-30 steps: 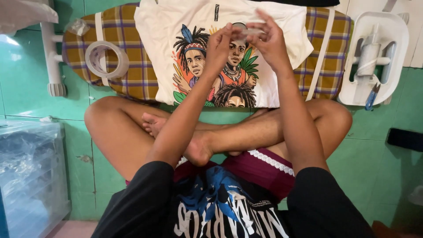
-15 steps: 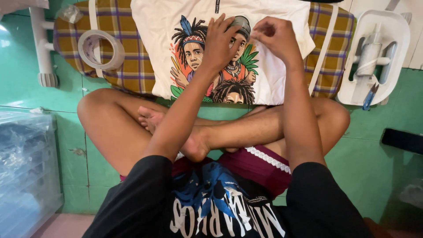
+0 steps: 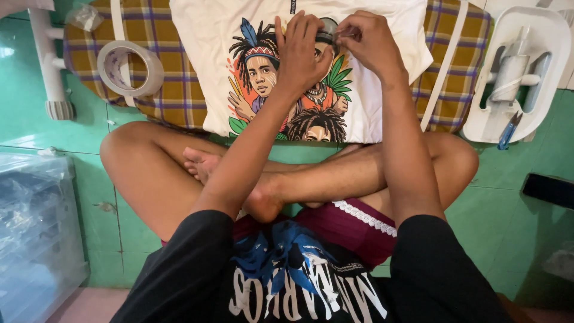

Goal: Applying small strips of adhesive tape to a graphic design on a white t-shirt to prepare it for printing or heat pressing.

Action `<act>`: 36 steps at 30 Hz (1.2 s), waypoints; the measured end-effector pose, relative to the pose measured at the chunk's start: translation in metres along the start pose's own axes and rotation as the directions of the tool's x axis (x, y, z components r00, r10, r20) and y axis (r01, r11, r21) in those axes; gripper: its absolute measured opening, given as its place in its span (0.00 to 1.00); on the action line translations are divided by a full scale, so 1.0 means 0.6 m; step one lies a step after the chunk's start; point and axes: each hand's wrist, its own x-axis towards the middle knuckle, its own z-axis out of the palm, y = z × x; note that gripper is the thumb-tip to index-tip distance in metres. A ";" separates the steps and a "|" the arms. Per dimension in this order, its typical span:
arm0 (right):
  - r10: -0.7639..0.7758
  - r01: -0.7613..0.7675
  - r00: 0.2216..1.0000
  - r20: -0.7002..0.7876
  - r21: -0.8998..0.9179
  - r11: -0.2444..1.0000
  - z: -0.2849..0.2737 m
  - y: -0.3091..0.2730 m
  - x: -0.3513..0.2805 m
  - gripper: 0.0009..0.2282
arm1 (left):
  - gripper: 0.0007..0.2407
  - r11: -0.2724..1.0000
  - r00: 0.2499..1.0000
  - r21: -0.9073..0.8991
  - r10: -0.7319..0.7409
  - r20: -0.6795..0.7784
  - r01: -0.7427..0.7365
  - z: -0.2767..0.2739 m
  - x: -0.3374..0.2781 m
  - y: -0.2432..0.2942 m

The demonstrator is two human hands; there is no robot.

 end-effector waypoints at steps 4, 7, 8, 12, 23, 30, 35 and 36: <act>-0.040 0.040 0.999 0.005 -0.057 0.998 0.007 -0.001 0.000 0.08 | 0.19 0.997 0.999 0.061 -0.042 0.019 0.040 0.019 -0.003 -0.008; -0.065 0.066 0.998 0.012 -0.096 0.993 0.006 -0.003 -0.001 0.08 | 0.20 0.985 0.996 0.169 -0.050 0.079 0.036 0.027 0.000 -0.012; -0.082 0.082 0.997 0.010 -0.202 0.976 0.006 -0.003 -0.003 0.11 | 0.21 0.982 0.992 0.187 -0.058 0.110 0.037 0.029 -0.001 -0.015; -0.097 0.091 0.995 0.008 -0.422 0.902 0.011 -0.003 -0.001 0.18 | 0.21 0.981 0.979 0.193 -0.062 0.193 0.024 0.033 -0.001 -0.033; -0.115 0.083 0.991 -0.063 -0.375 0.923 0.020 0.006 0.004 0.17 | 0.25 0.972 0.969 0.234 -0.078 0.235 0.021 0.028 0.011 -0.041; -0.054 -0.021 0.985 -0.165 -0.423 0.906 0.049 0.030 0.003 0.08 | 0.28 0.975 0.973 0.221 -0.056 0.222 0.006 0.032 0.006 -0.042; -0.122 0.109 0.985 -0.126 -0.107 0.988 0.008 -0.008 -0.007 0.02 | 0.33 0.962 0.955 0.246 0.038 0.295 -0.115 0.014 -0.001 -0.042; -0.164 0.149 0.973 -0.161 -0.101 0.984 0.006 -0.007 -0.012 0.01 | 0.38 0.937 0.926 0.320 0.010 0.376 -0.140 0.011 -0.002 -0.038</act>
